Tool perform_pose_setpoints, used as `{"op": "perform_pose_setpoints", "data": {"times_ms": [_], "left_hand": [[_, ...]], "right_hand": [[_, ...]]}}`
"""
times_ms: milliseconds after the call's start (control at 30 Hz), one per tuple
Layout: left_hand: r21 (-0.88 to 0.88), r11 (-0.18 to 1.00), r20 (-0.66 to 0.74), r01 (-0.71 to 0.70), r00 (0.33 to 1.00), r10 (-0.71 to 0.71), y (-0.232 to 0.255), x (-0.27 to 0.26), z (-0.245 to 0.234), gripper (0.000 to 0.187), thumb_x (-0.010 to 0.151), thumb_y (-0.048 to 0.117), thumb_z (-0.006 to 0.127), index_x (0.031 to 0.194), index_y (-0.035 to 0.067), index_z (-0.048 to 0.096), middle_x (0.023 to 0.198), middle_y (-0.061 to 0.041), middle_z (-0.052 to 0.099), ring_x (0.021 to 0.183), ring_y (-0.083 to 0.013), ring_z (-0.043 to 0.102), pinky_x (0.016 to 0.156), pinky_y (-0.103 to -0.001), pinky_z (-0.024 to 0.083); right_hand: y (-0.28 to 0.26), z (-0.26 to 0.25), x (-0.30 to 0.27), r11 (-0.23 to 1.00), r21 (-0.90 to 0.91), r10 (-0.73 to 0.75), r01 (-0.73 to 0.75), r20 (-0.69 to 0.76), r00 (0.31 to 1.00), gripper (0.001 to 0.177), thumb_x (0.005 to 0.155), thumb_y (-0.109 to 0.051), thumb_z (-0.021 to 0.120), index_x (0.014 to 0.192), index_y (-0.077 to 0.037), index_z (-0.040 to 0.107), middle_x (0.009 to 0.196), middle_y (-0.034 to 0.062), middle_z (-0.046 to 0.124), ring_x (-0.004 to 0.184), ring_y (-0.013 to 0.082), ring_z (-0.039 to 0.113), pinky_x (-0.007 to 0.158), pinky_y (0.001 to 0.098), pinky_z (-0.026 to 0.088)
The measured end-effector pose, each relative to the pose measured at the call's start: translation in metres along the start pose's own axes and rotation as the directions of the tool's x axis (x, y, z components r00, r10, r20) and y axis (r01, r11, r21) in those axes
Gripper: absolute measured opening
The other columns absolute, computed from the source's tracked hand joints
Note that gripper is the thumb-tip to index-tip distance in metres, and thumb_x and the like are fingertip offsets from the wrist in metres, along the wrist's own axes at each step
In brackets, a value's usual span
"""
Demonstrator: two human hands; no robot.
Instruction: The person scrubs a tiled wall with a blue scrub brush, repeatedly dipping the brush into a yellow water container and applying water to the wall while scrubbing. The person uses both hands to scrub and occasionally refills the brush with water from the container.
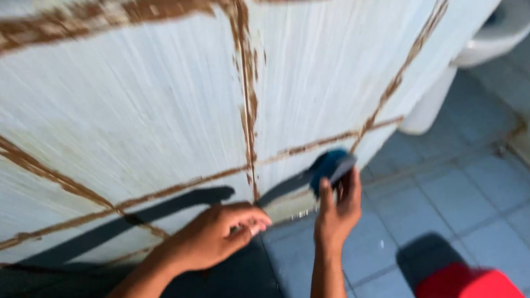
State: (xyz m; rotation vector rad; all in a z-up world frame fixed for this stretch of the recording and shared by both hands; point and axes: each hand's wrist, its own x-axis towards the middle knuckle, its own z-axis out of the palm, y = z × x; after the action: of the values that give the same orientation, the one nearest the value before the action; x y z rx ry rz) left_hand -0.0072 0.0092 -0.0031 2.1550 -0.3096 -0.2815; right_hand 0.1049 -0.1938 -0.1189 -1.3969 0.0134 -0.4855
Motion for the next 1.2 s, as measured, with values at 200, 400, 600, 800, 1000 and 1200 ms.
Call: {"op": "perform_pose_setpoints", "data": {"times_ms": [200, 400, 600, 800, 1000, 1200], "left_hand": [[-0.043, 0.953, 0.136, 0.299, 0.947, -0.291, 0.02, -0.019, -0.029, 0.037, 0.1, 0.035, 0.048, 0.128, 0.025, 0.07, 0.129, 0.003, 0.078, 0.12, -0.0125, 0.075, 0.092, -0.028, 0.059], [0.026, 0.981, 0.029, 0.19, 0.981, -0.191, -0.004, -0.028, -0.023, 0.034, 0.099, 0.031, 0.049, 0.123, 0.022, 0.071, 0.122, 0.003, 0.082, 0.114, -0.0113, 0.079, 0.088, -0.027, 0.06], [-0.009, 0.971, 0.06, 0.24, 0.969, -0.239, -0.006, -0.029, -0.024, 0.032, 0.098, 0.029, 0.05, 0.12, 0.023, 0.072, 0.12, 0.006, 0.082, 0.111, -0.0088, 0.078, 0.089, -0.025, 0.06], [0.054, 0.955, 0.09, 0.293, 0.951, -0.297, -0.018, -0.034, -0.03, 0.033, 0.098, 0.036, 0.054, 0.121, 0.024, 0.074, 0.118, 0.009, 0.082, 0.108, -0.007, 0.078, 0.085, -0.025, 0.06], [0.097, 0.922, 0.105, 0.374, 0.918, -0.383, -0.02, -0.023, -0.037, 0.041, 0.097, 0.044, 0.049, 0.129, 0.028, 0.07, 0.127, 0.011, 0.078, 0.116, -0.0115, 0.075, 0.086, -0.029, 0.057], [0.121, 0.877, 0.276, 0.465, 0.833, -0.48, -0.012, -0.04, -0.039, 0.04, 0.098, 0.036, 0.051, 0.134, 0.031, 0.067, 0.129, 0.01, 0.077, 0.117, -0.0059, 0.075, 0.09, -0.025, 0.057]], "right_hand": [[0.0, 0.01, 0.019, 0.972, -0.104, -0.222, 0.212, -0.097, 0.97, 0.061, 0.099, -0.02, 0.063, 0.152, 0.002, 0.042, 0.14, 0.0176, 0.057, 0.121, 0.0268, 0.063, 0.104, 0.0363, 0.053], [0.063, 0.059, -0.098, 0.773, -0.349, -0.53, 0.53, 0.106, 0.842, 0.057, 0.104, -0.011, 0.061, 0.153, 0.005, 0.038, 0.154, 0.0264, 0.048, 0.148, 0.0378, 0.046, 0.126, 0.0478, 0.04], [0.109, 0.006, -0.017, 0.878, -0.261, -0.416, 0.401, -0.002, 0.909, 0.06, 0.106, -0.014, 0.059, 0.159, -0.004, 0.032, 0.165, 0.0233, 0.033, 0.156, 0.0368, 0.031, 0.13, 0.0502, 0.03], [0.087, 0.026, -0.037, 0.907, -0.232, -0.37, 0.352, -0.039, 0.928, 0.06, 0.107, -0.023, 0.058, 0.158, -0.003, 0.034, 0.165, 0.0188, 0.035, 0.157, 0.0302, 0.03, 0.131, 0.047, 0.024], [0.099, 0.051, -0.116, 0.93, -0.217, -0.27, 0.297, 0.145, 0.952, 0.067, 0.095, -0.001, 0.068, 0.155, 0.002, 0.038, 0.159, 0.0211, 0.043, 0.152, 0.0321, 0.04, 0.126, 0.0453, 0.034], [0.118, -0.019, 0.042, 0.986, -0.004, -0.164, 0.164, -0.075, 0.984, 0.069, 0.104, -0.01, 0.063, 0.157, 0.007, 0.023, 0.156, 0.0194, 0.045, 0.142, 0.0287, 0.047, 0.119, 0.0436, 0.042]]}}
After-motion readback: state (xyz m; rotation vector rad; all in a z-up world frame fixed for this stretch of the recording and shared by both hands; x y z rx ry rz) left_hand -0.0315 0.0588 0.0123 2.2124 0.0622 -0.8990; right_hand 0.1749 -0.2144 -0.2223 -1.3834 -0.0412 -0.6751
